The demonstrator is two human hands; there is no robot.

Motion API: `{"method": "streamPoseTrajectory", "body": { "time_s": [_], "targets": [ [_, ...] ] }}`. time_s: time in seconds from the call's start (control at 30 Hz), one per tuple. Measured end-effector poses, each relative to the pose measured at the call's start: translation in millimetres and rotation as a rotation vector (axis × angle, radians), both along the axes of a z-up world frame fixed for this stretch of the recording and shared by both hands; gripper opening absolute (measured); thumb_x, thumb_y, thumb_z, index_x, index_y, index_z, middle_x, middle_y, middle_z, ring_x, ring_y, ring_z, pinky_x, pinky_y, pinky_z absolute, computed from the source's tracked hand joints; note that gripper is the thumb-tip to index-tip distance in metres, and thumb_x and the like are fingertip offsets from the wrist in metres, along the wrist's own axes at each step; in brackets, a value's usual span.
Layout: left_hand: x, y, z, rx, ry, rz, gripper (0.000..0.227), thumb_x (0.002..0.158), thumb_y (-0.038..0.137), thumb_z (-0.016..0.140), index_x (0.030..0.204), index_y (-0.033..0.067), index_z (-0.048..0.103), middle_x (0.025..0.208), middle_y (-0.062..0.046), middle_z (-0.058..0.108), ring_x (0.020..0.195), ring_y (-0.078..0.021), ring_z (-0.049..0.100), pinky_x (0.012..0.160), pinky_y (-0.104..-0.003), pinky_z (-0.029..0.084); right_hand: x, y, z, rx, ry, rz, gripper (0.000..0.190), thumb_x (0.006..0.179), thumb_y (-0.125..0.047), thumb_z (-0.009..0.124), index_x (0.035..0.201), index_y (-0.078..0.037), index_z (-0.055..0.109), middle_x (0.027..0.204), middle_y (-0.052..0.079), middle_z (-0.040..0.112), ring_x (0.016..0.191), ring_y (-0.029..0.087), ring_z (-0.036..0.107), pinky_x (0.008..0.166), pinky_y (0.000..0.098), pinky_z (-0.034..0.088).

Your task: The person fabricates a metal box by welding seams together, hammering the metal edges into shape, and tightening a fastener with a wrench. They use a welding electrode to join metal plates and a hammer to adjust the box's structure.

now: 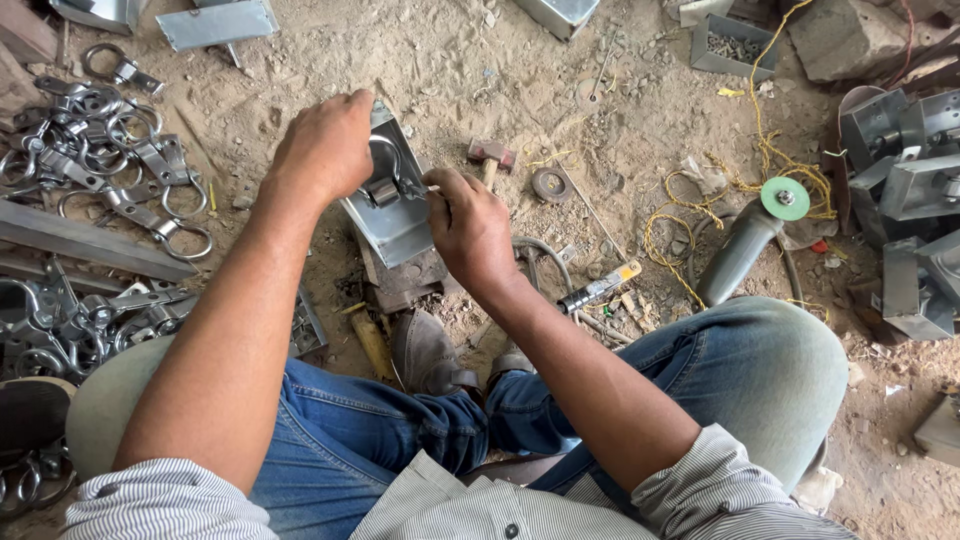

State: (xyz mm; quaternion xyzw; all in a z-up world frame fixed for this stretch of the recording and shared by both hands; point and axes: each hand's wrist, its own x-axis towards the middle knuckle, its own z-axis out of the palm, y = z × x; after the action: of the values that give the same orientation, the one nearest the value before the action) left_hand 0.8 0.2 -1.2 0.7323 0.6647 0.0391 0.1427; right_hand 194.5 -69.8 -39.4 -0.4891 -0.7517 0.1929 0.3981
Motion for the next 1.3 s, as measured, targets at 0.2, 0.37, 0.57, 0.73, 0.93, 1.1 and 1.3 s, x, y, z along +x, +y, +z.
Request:
{"method": "streamPoseTrajectory", "body": {
  "time_s": [0.2,0.37,0.57,0.73,0.93,1.1,1.3],
  "targets": [
    [3.5,7.9,-1.0,-0.042,0.015,-0.008,0.060,0.092,-0.010,0.059,0.149,-0.0040,0.042,0.128,-0.026,0.062,0.112,-0.0345,0.066,0.104,-0.047,0.050,4.8,4.4,-18.2,0.041,-0.017,0.032,0.017,0.100,-0.004,0.060,0.115,-0.005,0.068,0.091,0.013,0.073,0.071,0.023,0.073,0.059,0.0367,0.062],
    [-5.0,4.7,1.6,-0.105,-0.018,0.059,0.056,0.096,-0.004,0.059,0.149,-0.0027,0.044,0.129,-0.027,0.063,0.112,-0.0356,0.067,0.103,-0.045,0.054,1.0,-8.6,-49.2,-0.039,-0.063,0.027,0.019,0.106,-0.006,0.056,0.121,-0.006,0.069,0.098,0.014,0.071,0.068,0.023,0.071,0.053,0.0324,0.059],
    [-22.2,2.0,0.2,-0.005,-0.068,0.054,0.059,0.091,-0.007,0.061,0.148,-0.0038,0.044,0.127,-0.028,0.063,0.111,-0.0376,0.067,0.100,-0.046,0.053,-1.6,-28.1,-75.0,0.125,-0.069,-0.007,0.028,0.105,-0.007,0.058,0.131,-0.015,0.067,0.107,0.011,0.069,0.076,0.025,0.072,0.059,0.0363,0.062],
    [-17.2,5.2,1.1,-0.069,-0.023,0.054,0.055,0.092,-0.008,0.060,0.146,-0.0031,0.047,0.122,-0.025,0.067,0.108,-0.0354,0.070,0.100,-0.045,0.055,-0.3,-30.8,-80.6,-0.060,-0.349,0.059,0.062,0.095,0.005,0.054,0.151,-0.022,0.045,0.137,0.016,0.054,0.069,0.027,0.070,0.045,0.0353,0.059],
    [-14.9,3.6,0.2,-0.004,-0.014,0.035,0.055,0.093,-0.008,0.062,0.146,-0.0020,0.048,0.116,-0.023,0.068,0.099,-0.0323,0.071,0.092,-0.044,0.058,3.8,-38.6,-96.4,-0.018,-0.318,0.102,0.075,0.092,0.001,0.059,0.160,-0.019,0.033,0.136,0.019,0.049,0.080,0.029,0.070,0.055,0.0386,0.060],
    [-15.6,2.7,2.2,-0.056,-0.040,0.065,0.064,0.092,-0.010,0.062,0.151,0.0051,0.045,0.116,-0.020,0.067,0.094,-0.0288,0.071,0.087,-0.041,0.062,14.6,-32.9,-102.1,-0.060,-0.307,0.066,0.061,0.099,0.007,0.051,0.156,-0.013,0.042,0.132,0.021,0.054,0.084,0.028,0.070,0.056,0.0324,0.063],
    [-19.3,-3.2,3.3,0.010,-0.043,0.061,0.063,0.090,-0.009,0.065,0.148,0.0064,0.049,0.118,-0.019,0.067,0.101,-0.0292,0.069,0.093,-0.043,0.057,28.6,-29.2,-100.7,0.145,-0.166,0.026,0.032,0.100,-0.010,0.063,0.131,-0.006,0.067,0.108,0.019,0.071,0.074,0.023,0.073,0.057,0.0315,0.062]
  ]
}}
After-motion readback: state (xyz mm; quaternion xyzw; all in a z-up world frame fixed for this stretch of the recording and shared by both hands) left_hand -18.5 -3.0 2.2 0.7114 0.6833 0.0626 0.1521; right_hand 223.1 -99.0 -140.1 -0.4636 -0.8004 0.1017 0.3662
